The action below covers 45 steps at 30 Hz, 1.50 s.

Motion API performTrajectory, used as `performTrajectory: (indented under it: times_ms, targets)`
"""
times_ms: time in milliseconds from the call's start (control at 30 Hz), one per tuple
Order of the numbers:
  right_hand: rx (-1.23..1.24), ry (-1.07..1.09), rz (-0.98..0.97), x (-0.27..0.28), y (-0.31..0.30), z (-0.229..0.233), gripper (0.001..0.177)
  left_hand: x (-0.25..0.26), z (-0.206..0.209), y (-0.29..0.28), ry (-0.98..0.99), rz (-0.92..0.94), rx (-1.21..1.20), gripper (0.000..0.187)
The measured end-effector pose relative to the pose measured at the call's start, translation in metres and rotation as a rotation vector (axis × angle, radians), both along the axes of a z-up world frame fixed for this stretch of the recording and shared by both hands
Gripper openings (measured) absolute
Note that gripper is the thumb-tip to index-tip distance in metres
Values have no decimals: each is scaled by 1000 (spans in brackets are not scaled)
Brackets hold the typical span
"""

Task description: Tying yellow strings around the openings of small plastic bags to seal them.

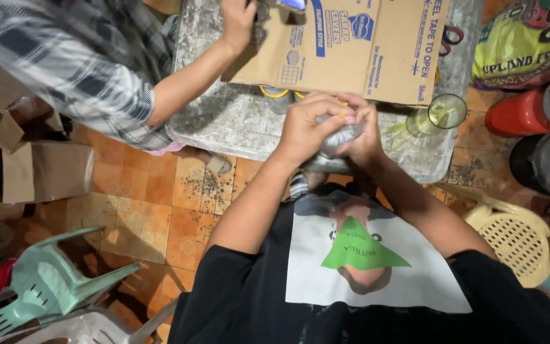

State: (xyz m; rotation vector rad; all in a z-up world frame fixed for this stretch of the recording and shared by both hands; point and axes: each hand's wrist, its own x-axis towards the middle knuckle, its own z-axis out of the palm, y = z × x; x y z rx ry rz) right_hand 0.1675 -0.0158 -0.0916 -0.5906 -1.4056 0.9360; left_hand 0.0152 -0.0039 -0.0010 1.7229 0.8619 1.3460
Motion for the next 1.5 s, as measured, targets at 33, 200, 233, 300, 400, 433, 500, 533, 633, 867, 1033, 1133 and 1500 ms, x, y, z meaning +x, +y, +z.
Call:
performTrajectory:
  times_ms: [33, 200, 233, 300, 400, 433, 500, 533, 633, 867, 1033, 1133, 1500]
  targets:
    - [-4, 1, 1, 1, -2, -5, 66, 2, 7, -3, 1, 1, -4, 6]
    - [24, -226, -265, 7, 0, -27, 51, 3, 6, -8, 168, -34, 85, 7]
    - [25, -223, -268, 7, -1, -29, 51, -9, 1, -8, 171, -37, 87, 7]
    - [-67, -85, -186, 10, -1, -33, 58, -30, -10, -9, 167, -64, 1, 80]
    - [-82, -50, -158, 9, -5, -28, 60, -54, -10, -21, 283, -111, -228, 137]
    - [-80, -49, -159, 10, -5, -27, 60, -52, -35, -21, 283, -112, -225, 137]
    - [-91, -21, -104, 11, -6, -26, 61, -49, -85, -21, 260, 8, -184, 86]
    - [-92, -23, -106, 12, -6, -29, 61, -48, -84, -18, 258, 5, -185, 86]
    - [-87, -63, -84, 16, -4, -29, 60, -42, -83, -13, 136, 1, -235, 40]
    - [-274, -251, 11, 6, -15, 7, 110, -41, -74, -11, 124, -28, -288, 18]
    - [-85, -451, -49, 4, -6, 20, 85, -38, -36, -19, 333, 5, -202, 16]
    - [14, -499, -116, 0, -5, 19, 40, -43, -34, -27, 568, 31, -8, 11]
    - [93, -469, -87, 0, -26, 6, 20, -36, -107, -9, 303, -368, -122, 125]
